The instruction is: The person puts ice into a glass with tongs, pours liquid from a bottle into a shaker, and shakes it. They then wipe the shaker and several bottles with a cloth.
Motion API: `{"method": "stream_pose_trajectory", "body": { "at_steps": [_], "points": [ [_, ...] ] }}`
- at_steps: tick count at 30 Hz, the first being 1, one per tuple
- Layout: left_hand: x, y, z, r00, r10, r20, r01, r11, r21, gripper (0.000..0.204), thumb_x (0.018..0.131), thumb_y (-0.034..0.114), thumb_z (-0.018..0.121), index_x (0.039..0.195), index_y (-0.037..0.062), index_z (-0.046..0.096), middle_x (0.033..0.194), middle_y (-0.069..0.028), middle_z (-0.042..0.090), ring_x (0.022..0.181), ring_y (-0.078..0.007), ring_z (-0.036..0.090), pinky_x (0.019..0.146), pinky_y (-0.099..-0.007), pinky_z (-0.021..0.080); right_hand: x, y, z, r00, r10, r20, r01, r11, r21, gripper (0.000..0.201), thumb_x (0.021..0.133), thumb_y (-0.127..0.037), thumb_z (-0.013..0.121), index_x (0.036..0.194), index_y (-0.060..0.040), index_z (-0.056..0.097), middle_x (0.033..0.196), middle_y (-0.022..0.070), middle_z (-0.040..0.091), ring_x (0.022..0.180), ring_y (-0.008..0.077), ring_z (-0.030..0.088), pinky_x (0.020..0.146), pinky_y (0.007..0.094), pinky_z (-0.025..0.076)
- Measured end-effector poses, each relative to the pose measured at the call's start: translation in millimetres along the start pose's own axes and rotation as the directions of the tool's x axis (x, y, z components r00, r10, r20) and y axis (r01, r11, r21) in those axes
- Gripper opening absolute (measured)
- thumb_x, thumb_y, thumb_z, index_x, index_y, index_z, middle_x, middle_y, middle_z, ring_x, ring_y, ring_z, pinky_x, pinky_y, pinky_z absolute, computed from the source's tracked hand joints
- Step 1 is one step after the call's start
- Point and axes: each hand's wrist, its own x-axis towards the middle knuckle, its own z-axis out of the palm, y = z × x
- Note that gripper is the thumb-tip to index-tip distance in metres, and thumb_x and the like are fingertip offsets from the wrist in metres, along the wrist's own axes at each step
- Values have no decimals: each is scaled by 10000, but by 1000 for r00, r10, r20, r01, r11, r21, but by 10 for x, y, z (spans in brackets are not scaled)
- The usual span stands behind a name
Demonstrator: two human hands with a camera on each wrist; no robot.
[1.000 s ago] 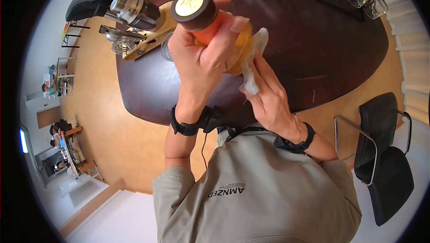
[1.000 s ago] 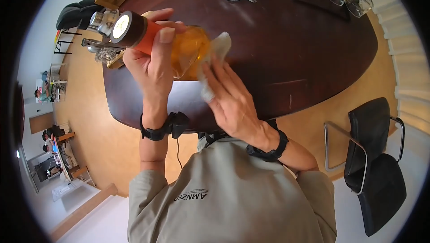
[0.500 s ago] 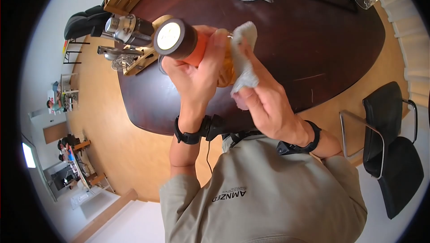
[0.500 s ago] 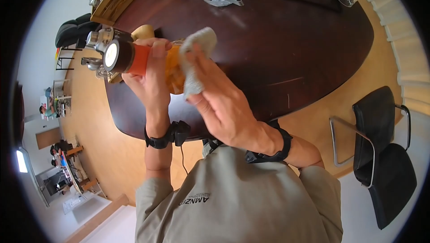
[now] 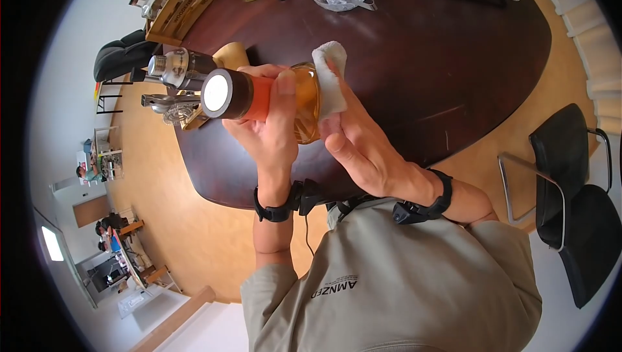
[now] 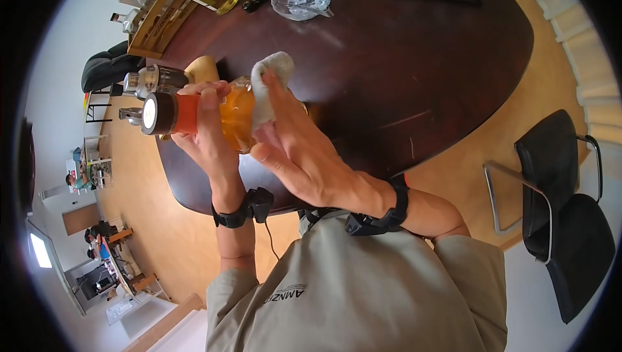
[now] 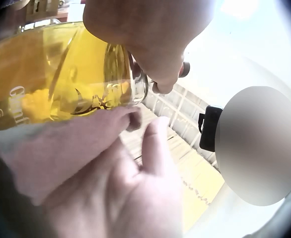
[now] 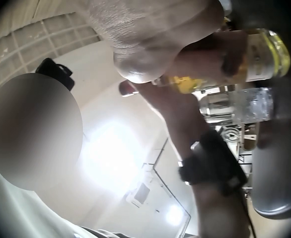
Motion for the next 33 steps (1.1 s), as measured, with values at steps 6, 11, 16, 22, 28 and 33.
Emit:
{"method": "stream_pose_trajectory", "body": {
  "at_steps": [6,11,16,22,28,33],
  "points": [
    [3,-53,-11,998,52,19,-52,999,-5,87,918,33,756,976,1,698,930,-58,724,827,-112,623,788,-280,514,-137,25,29,821,536,196,-558,685,468,1056,1062,-640,453,1604,169,44,1677,392,118,1575,513,154,1290,517,137],
    [-10,-6,1,999,-37,1,37,999,-38,91,906,27,754,972,-1,699,928,-56,723,808,-109,622,760,-277,517,-4,-204,53,998,-52,32,52,998,-24,1097,1043,-703,408,1608,162,37,1693,391,-6,1570,562,81,1283,561,117],
    [2,-4,-9,1000,-29,5,29,998,-60,122,882,30,779,970,-2,702,924,-54,722,805,-113,628,754,-282,520,-121,30,172,943,330,-33,-302,896,326,1087,1042,-719,410,1592,163,92,1424,346,365,1480,506,262,1285,563,126],
    [-15,-28,-1,999,-29,-15,28,998,-56,127,883,37,786,971,-2,704,924,-54,723,823,-111,635,771,-280,520,-170,-205,204,991,130,-46,-125,987,97,1123,1013,-730,474,1520,221,157,1469,404,311,1509,572,184,1291,581,52],
    [5,1,8,1000,-9,-6,9,998,-58,122,884,33,791,971,-3,712,923,-49,728,805,-104,634,755,-276,526,19,4,-59,983,137,123,-152,981,120,1082,1045,-640,501,1587,172,34,1555,387,292,1562,459,182,1299,526,93],
    [4,18,7,999,-42,-8,41,997,-67,105,880,24,789,948,-6,717,900,-37,729,784,-94,636,746,-273,529,214,-113,-203,911,399,105,-411,858,309,778,1079,-721,276,1352,-26,497,903,-18,475,804,80,453,739,257,419]
  ]
}}
